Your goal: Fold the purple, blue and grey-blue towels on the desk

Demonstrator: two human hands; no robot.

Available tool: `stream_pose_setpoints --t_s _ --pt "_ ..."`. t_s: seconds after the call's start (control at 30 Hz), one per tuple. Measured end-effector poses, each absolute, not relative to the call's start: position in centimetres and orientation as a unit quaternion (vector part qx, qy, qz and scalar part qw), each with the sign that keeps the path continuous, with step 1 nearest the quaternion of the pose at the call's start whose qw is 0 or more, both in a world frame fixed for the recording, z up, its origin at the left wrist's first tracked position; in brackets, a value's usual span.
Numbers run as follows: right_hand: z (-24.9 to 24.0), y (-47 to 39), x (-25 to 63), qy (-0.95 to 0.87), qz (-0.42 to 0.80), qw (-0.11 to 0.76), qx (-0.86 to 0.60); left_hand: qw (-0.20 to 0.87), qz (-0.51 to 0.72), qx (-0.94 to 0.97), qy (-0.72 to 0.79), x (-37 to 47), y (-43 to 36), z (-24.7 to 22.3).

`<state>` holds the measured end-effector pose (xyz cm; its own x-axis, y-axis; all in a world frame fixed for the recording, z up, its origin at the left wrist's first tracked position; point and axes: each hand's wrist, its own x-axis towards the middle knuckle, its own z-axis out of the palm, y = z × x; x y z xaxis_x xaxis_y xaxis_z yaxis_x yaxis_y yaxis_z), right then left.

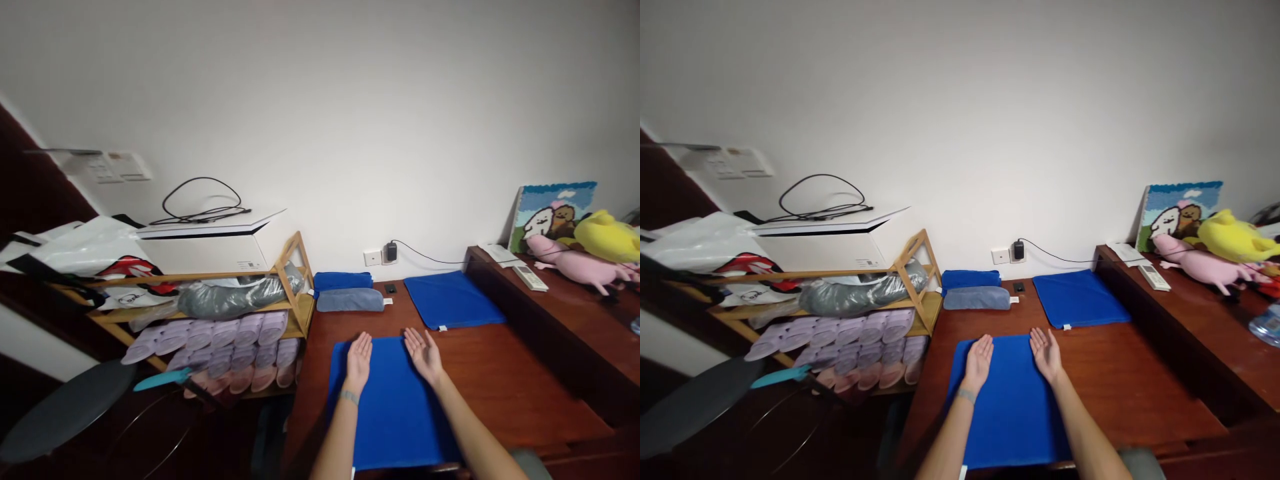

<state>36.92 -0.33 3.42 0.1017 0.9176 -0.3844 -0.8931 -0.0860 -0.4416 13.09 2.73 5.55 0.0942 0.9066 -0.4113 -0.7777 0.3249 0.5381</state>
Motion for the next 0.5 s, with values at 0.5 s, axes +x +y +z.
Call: stream_pose_setpoints --t_s 0.5 --pt "4.9 -5.3 37.5 -0.224 0.551 0.665 -0.452 0.521 0.535 0.425 0.512 0.1 -5.6 6.6"
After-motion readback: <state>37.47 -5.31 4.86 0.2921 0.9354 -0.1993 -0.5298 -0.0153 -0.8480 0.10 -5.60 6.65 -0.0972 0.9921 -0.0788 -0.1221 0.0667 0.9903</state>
